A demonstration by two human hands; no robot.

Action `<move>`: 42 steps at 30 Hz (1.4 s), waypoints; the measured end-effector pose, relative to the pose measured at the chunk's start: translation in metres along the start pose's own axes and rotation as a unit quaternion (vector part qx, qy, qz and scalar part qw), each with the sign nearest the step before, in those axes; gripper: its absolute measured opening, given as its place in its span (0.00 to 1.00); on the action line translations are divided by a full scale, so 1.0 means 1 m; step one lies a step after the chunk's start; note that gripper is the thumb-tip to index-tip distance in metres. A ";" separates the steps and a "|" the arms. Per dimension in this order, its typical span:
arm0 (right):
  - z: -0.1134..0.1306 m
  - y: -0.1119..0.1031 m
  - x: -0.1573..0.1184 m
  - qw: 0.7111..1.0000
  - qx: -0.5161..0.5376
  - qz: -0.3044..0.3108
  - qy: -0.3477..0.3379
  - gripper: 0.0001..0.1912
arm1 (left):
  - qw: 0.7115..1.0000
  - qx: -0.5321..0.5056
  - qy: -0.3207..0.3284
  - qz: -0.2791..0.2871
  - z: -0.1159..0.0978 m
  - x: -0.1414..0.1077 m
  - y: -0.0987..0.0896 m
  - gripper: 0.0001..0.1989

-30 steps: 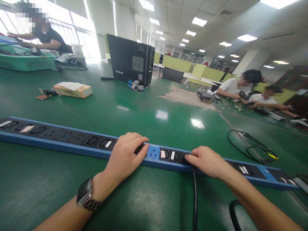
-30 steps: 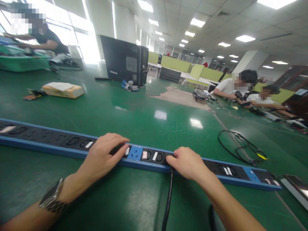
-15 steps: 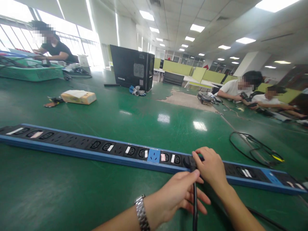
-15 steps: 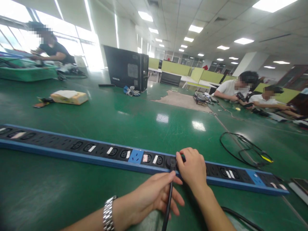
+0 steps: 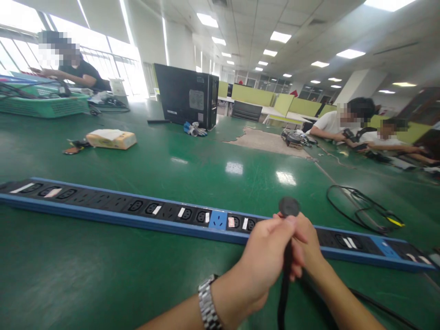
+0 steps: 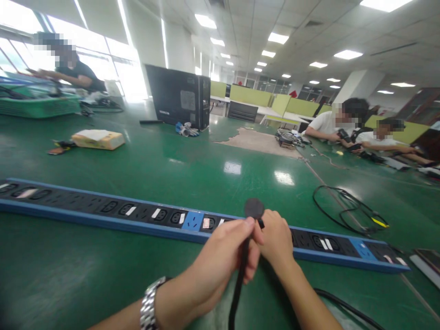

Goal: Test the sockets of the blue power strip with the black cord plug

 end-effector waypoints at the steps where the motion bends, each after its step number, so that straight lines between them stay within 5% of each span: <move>1: 0.002 0.002 0.001 1.000 -0.003 0.014 -0.010 0.15 | 1.000 -0.017 0.010 -0.024 -0.008 -0.005 -0.014 0.17; 6: 0.004 0.008 0.006 0.998 -0.015 0.056 -0.007 0.15 | 0.982 -0.039 -0.008 -0.186 -0.022 -0.043 -0.113 0.19; 9: 0.004 0.007 0.006 0.998 -0.022 0.056 0.001 0.15 | 0.976 0.025 -0.064 -0.208 -0.011 -0.058 -0.141 0.22; 27: 0.003 0.005 0.005 0.999 -0.004 0.042 0.003 0.14 | 0.957 0.151 -0.137 -0.206 -0.002 -0.043 -0.138 0.24; 42: 0.001 0.007 0.005 0.998 0.008 0.054 0.013 0.15 | 0.963 0.143 -0.099 -0.205 0.001 -0.042 -0.144 0.23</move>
Point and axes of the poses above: each hand's wrist, its own x-axis towards the middle knuckle, its own y-axis out of the palm, z = x × y, the point moved 7 cm from there along x, towards the middle knuckle, and after that the axes turned 2 degrees about z, right-handed, at the moved point
